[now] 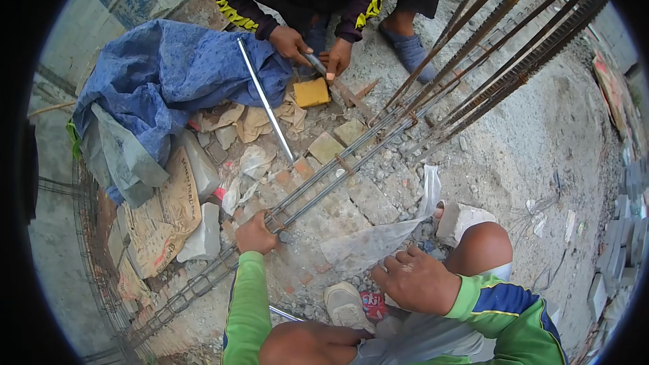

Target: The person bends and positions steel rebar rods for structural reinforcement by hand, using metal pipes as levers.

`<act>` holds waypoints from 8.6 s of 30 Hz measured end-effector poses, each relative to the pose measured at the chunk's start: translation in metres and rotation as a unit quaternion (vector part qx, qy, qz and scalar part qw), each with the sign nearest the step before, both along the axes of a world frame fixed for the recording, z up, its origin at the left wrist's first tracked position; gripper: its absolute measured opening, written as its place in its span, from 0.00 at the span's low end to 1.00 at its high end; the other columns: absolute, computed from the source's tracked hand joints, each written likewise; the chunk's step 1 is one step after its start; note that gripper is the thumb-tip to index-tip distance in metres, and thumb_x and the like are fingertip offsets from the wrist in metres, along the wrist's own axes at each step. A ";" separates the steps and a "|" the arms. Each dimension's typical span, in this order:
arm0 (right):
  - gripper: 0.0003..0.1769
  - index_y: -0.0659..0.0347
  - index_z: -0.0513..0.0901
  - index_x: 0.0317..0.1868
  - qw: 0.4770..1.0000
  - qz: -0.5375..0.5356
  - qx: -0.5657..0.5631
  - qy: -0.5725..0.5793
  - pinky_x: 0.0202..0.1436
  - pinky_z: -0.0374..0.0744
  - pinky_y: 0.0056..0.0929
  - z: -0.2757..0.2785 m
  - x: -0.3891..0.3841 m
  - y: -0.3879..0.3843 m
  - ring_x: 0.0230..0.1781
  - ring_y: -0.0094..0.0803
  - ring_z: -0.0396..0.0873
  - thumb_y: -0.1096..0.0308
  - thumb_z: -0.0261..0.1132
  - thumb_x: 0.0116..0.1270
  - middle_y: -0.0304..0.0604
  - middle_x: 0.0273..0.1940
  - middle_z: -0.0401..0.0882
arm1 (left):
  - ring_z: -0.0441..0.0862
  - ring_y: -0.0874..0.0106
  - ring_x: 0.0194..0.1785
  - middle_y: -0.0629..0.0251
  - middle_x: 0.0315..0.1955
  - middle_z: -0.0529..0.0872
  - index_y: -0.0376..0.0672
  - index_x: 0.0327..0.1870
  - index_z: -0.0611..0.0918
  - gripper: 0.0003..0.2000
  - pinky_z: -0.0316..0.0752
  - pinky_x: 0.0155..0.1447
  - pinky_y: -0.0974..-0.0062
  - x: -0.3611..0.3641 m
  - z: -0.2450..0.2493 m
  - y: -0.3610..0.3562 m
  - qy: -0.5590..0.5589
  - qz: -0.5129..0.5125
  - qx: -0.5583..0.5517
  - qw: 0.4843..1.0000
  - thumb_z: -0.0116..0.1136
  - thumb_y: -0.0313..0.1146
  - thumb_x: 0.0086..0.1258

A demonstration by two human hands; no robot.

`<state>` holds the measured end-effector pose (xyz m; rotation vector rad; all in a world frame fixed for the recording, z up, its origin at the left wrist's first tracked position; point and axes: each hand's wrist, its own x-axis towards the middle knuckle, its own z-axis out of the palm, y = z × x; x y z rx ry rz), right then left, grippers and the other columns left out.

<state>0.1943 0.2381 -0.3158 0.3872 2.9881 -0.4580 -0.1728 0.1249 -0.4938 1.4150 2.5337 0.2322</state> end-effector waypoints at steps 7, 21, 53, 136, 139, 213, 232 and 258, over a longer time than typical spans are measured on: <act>0.10 0.57 0.81 0.41 1.000 0.004 0.000 -0.006 0.43 0.77 0.35 0.000 -0.002 0.000 0.36 0.35 0.83 0.66 0.63 0.59 0.39 0.32 0.79 | 0.88 0.52 0.41 0.52 0.36 0.90 0.49 0.54 0.85 0.28 0.81 0.48 0.58 -0.003 -0.005 -0.003 0.012 -0.013 0.018 1.000 0.72 0.38 0.45; 0.13 0.57 0.80 0.46 1.000 0.004 -0.020 -0.021 0.42 0.77 0.35 0.005 -0.006 0.002 0.38 0.35 0.83 0.63 0.66 0.62 0.40 0.36 0.79 | 0.87 0.51 0.41 0.51 0.39 0.89 0.46 0.52 0.84 0.24 0.81 0.46 0.56 -0.003 -0.005 -0.004 -0.006 -0.016 0.029 0.999 0.62 0.33 0.48; 0.20 0.58 0.80 0.53 0.998 0.011 -0.051 -0.036 0.43 0.78 0.35 0.007 -0.016 0.004 0.39 0.35 0.83 0.65 0.68 0.62 0.40 0.39 0.81 | 0.88 0.51 0.41 0.52 0.41 0.89 0.44 0.53 0.83 0.25 0.82 0.47 0.56 -0.004 0.003 -0.004 -0.013 -0.014 0.015 1.000 0.64 0.33 0.48; 0.15 0.73 0.79 0.60 0.791 -0.375 -0.325 0.357 0.46 0.82 0.26 0.035 -0.026 0.052 0.40 0.27 0.83 0.72 0.59 0.79 0.47 0.41 0.87 | 0.88 0.51 0.43 0.51 0.43 0.89 0.45 0.56 0.82 0.28 0.82 0.48 0.56 -0.001 0.006 -0.006 -0.022 -0.015 -0.003 1.000 0.64 0.33 0.47; 0.15 0.72 0.79 0.60 0.795 -0.371 -0.322 0.357 0.47 0.82 0.26 0.036 -0.025 0.051 0.40 0.27 0.84 0.72 0.59 0.79 0.47 0.41 0.87 | 0.88 0.51 0.43 0.52 0.43 0.89 0.46 0.56 0.83 0.28 0.82 0.48 0.56 -0.003 0.007 -0.003 -0.024 -0.013 -0.002 1.000 0.63 0.33 0.47; 0.13 0.65 0.87 0.37 0.999 -0.004 0.023 0.039 0.44 0.77 0.33 0.151 -0.053 -0.019 0.36 0.37 0.83 0.64 0.65 0.58 0.46 0.36 0.84 | 0.87 0.51 0.42 0.56 0.35 0.90 0.55 0.60 0.82 0.31 0.80 0.48 0.56 0.006 0.001 -0.002 0.004 -0.010 -0.031 0.999 0.70 0.35 0.47; 0.15 0.66 0.87 0.38 0.993 -0.090 0.004 0.073 0.45 0.76 0.31 0.152 -0.015 -0.013 0.36 0.36 0.83 0.64 0.64 0.56 0.45 0.36 0.84 | 0.88 0.50 0.41 0.55 0.36 0.90 0.51 0.60 0.83 0.30 0.81 0.48 0.54 0.008 -0.001 -0.001 0.017 -0.002 -0.050 0.999 0.69 0.39 0.50; 0.10 0.65 0.83 0.36 0.994 -0.061 0.094 -0.016 0.41 0.78 0.35 0.051 0.001 0.046 0.34 0.36 0.86 0.68 0.64 0.58 0.43 0.30 0.84 | 0.87 0.49 0.45 0.51 0.42 0.90 0.51 0.57 0.83 0.26 0.80 0.52 0.55 0.013 0.002 0.000 0.030 0.011 -0.006 0.999 0.68 0.36 0.52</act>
